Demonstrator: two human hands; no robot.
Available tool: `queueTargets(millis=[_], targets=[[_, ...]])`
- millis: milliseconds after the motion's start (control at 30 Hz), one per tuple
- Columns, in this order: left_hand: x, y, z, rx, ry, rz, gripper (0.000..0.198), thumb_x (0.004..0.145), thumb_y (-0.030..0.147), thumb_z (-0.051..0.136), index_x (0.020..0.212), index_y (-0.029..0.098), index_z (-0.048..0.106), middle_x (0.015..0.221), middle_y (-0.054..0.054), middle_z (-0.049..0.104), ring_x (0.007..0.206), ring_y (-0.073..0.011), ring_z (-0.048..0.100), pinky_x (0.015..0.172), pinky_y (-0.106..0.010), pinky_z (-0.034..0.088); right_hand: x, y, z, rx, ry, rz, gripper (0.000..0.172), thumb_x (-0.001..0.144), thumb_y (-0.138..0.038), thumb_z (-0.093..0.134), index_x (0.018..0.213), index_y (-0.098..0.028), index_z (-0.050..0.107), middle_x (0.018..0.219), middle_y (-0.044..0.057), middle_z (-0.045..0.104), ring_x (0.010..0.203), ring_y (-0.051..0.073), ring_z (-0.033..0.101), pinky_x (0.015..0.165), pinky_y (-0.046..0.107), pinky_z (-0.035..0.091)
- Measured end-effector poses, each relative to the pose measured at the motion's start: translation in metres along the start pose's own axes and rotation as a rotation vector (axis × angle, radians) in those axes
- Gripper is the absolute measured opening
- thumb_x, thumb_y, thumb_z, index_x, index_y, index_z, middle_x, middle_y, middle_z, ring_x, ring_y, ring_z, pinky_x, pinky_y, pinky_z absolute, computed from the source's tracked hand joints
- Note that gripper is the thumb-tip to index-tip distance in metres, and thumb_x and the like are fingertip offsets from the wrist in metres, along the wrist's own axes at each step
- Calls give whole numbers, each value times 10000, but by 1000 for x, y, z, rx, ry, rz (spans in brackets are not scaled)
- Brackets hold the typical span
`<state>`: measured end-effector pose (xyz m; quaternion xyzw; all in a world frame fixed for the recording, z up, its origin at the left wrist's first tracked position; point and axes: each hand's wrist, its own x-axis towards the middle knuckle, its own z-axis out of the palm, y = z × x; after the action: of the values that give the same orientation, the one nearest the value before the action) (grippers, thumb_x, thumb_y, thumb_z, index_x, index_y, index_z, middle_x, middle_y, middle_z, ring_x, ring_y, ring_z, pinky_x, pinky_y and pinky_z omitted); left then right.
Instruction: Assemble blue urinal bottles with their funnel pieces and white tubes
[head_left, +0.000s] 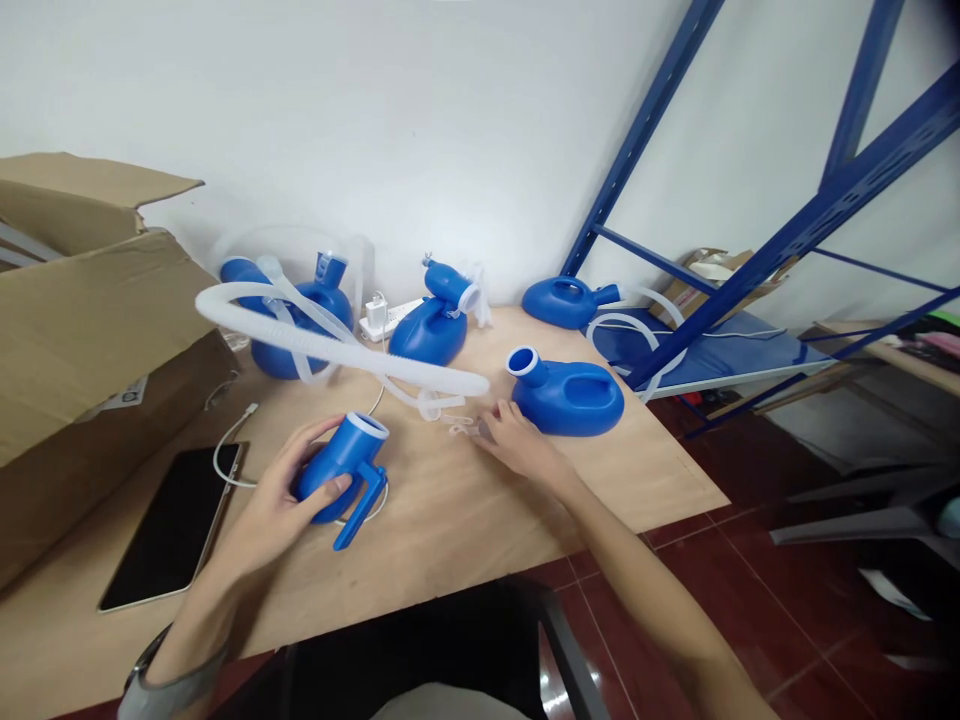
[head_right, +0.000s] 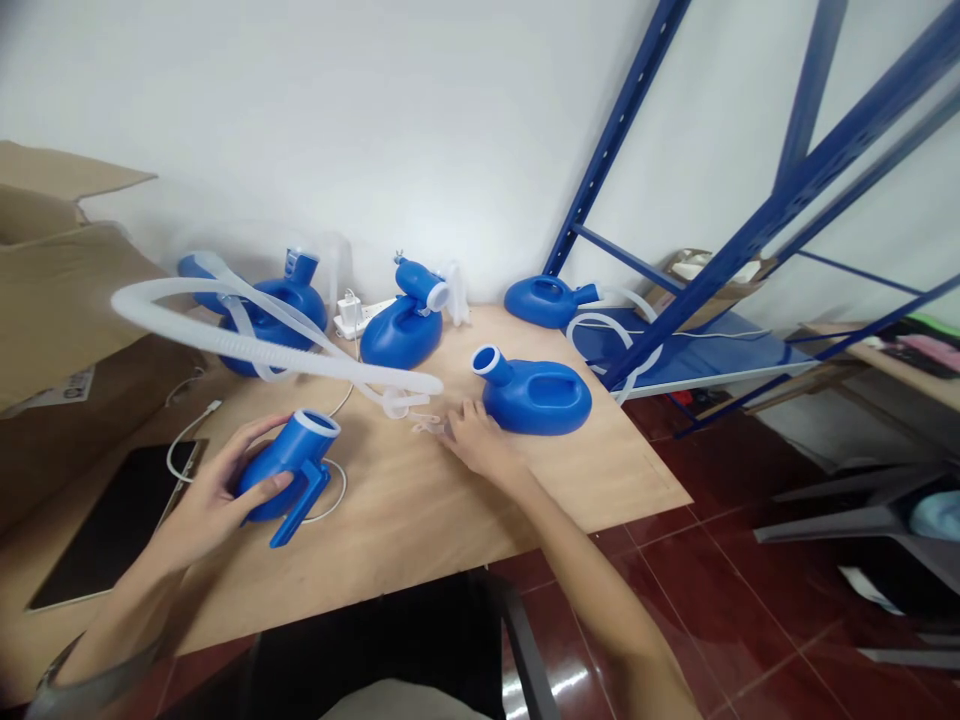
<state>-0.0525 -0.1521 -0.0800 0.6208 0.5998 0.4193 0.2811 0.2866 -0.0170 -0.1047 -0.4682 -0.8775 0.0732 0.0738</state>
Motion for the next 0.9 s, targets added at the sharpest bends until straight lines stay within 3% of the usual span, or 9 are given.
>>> queueTargets(millis=[100,167,233,333,467,633,800,900], targets=[[-5,3,2,-8,25,19,609,891,567,737,1419,292,610,1473,-126,615,1301,-344,656,1072,-480,569,-29,-4,-25,285,-13,49,334,1039,-517,579,1157,-225,691,1175,130,632,1116,321,659,1036,554,547],[-10,7,4,-51,-7,-10,658,875,551,763,1454,294,586,1427,-129,656,1262,-343,683,1027,-474,600,-45,-7,-41,613,-24,80,383,1018,-591,586,1181,-256,674,1152,85,640,1015,265,688,951,474,595],[-16,11,8,-86,-59,-9,693,847,525,802,1461,293,581,1384,-131,697,1216,-346,711,983,-467,626,-55,-17,-50,947,10,20,460,965,-668,632,1204,-276,656,1187,77,655,1027,254,694,877,416,614],[-23,22,19,-71,-91,113,614,824,464,835,1387,311,644,1368,-115,722,1196,-346,727,970,-460,637,-55,-44,-46,1269,174,-117,528,865,-706,743,1203,-317,630,1243,67,666,1132,271,672,876,397,611],[-30,38,37,31,-16,308,548,850,369,807,1375,343,653,1349,-92,722,1194,-330,726,971,-460,637,-39,-90,-23,1348,385,-71,503,873,-684,749,1240,-352,656,1266,60,606,1183,263,633,950,410,595],[-35,47,45,129,172,352,562,865,300,764,1405,330,610,1348,-91,692,1174,-314,728,942,-439,644,-29,-126,-5,1451,619,-41,357,879,-623,775,953,-283,698,1124,56,578,1088,255,655,958,427,587],[-38,50,46,228,192,427,569,874,273,749,1418,320,589,1342,-91,677,1153,-297,733,941,-412,646,-30,-141,-4,1578,681,-28,343,895,-583,779,988,-283,642,1273,80,648,1230,299,669,1013,473,584],[-39,53,50,259,198,494,589,886,260,746,1444,316,565,1354,-96,667,1119,-278,742,939,-402,652,-33,-142,-4,1552,602,-88,266,974,-551,696,1043,-302,633,1246,67,711,1246,286,676,1044,483,574]])
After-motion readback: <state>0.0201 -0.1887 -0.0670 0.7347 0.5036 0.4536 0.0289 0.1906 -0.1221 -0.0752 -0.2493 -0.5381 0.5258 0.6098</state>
